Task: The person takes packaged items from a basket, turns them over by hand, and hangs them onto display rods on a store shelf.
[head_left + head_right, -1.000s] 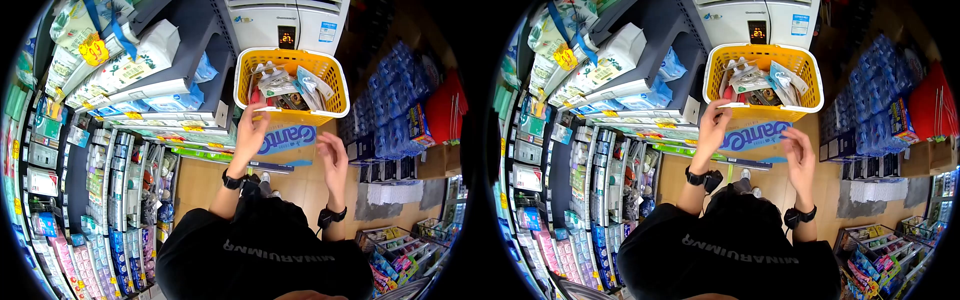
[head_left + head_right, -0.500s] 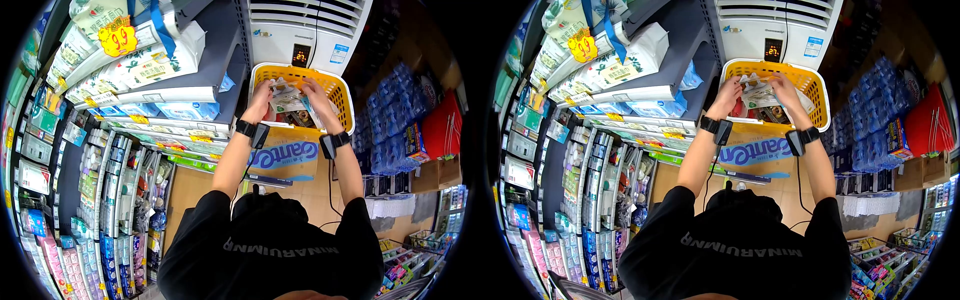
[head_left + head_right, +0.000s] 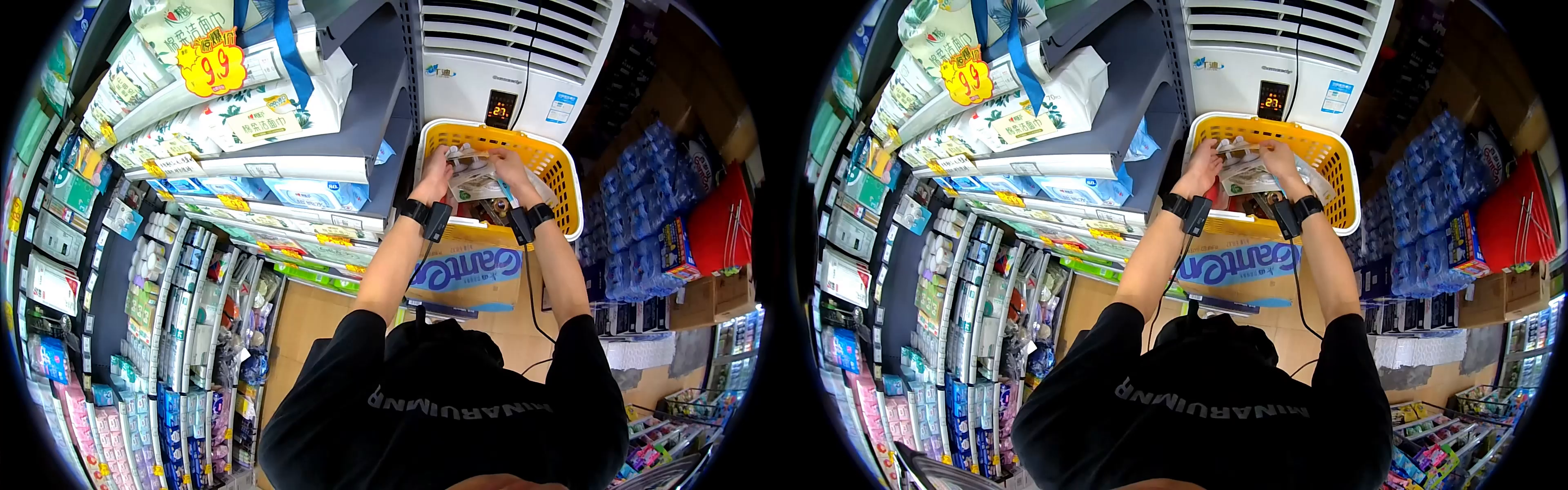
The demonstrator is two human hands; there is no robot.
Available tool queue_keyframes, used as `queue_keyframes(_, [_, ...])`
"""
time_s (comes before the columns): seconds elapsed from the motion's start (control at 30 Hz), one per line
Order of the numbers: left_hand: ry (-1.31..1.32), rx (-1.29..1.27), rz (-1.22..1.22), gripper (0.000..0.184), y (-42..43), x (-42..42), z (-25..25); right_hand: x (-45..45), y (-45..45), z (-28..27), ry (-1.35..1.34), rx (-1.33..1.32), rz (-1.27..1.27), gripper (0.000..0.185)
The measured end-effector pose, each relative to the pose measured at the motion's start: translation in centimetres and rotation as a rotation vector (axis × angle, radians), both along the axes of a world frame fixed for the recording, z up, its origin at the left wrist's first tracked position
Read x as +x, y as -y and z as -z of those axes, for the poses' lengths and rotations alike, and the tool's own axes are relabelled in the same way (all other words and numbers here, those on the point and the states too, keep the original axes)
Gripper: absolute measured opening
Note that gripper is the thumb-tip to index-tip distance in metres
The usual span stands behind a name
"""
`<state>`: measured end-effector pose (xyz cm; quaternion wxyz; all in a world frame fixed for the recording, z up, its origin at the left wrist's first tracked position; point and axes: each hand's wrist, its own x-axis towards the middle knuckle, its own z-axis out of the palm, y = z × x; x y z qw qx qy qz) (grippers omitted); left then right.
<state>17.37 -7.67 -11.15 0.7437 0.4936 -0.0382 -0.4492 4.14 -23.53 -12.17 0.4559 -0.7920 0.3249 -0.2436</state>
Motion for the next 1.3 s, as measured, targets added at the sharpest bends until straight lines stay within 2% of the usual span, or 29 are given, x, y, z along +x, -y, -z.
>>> queue_keyframes(0.07, [-0.061, -0.042, 0.012, 0.062, 0.0, 0.4, 0.7, 0.2, 0.5, 1.1, 0.066, -0.027, -0.001, 0.033])
queue_keyframes(0.1, [-0.06, -0.04, 0.012, 0.062, -0.2, 0.3, 0.5, 0.1, 0.3, 1.1, 0.078, -0.034, 0.01, 0.032])
queue_keyframes(0.17, [-0.022, -0.079, -0.045, 0.079, -0.4, 0.0, 0.1, 0.0, 0.0, 1.0, 0.09, -0.04, 0.023, 0.031])
queue_keyframes(0.3, [-0.059, -0.106, -0.073, 0.078, -0.9, -0.1, -0.2, -0.6, -1.1, -0.1, 0.16, -0.043, 0.063, 0.029])
queue_keyframes(0.37, [-0.156, -0.108, -0.084, 0.06, -0.3, 0.6, 0.9, -1.0, -2.0, -0.7, 0.156, -0.009, 0.088, 0.027])
queue_keyframes(0.43, [-0.172, -0.096, -0.102, 0.059, -0.2, 0.4, 0.9, -1.0, -2.2, -0.7, 0.286, 0.082, 0.149, 0.023])
queue_keyframes(0.5, [-0.186, -0.083, -0.116, 0.058, -0.3, 0.4, 0.8, -1.4, -2.3, -0.9, 0.302, 0.084, 0.149, 0.021])
queue_keyframes(0.57, [-0.189, -0.175, -0.12, 0.086, -0.6, 0.0, 0.7, -2.0, -2.5, -1.0, 0.317, 0.089, 0.151, 0.019])
queue_keyframes(0.6, [-0.19, -0.174, -0.119, 0.086, -0.6, 0.0, 0.6, -2.4, -2.9, -1.5, 0.359, 0.13, 0.137, 0.019])
queue_keyframes(0.7, [-0.277, -0.177, -0.136, 0.086, -0.8, -0.1, 0.3, -3.8, -3.8, -3.0, 0.429, 0.205, 0.123, 0.018])
queue_keyframes(0.77, [-0.38, -0.098, -0.184, 0.046, -0.8, -0.4, -0.2, -4.9, -4.3, -4.0, 0.459, 0.239, 0.129, 0.018])
queue_keyframes(0.9, [-0.246, -0.184, -0.108, 0.043, -2.4, -1.5, -0.8, -7.3, -5.5, -7.2, 0.528, 0.224, 0.073, 0.022])
queue_keyframes(0.97, [-0.191, -0.25, -0.001, 0.054, -3.0, -1.7, -1.0, -8.6, -5.7, -8.5, 0.547, 0.23, 0.084, 0.024])
queue_keyframes(1.13, [-0.1, -0.29, 0.154, 0.05, -5.1, -3.2, -2.8, -11.7, -6.1, -11.5, 0.499, 0.147, 0.039, 0.037])
queue_keyframes(1.3, [-0.045, -0.331, 0.265, 0.048, -7.2, -5.1, -3.6, -13.7, -7.1, -13.2, 0.479, 0.124, 0.099, 0.039])
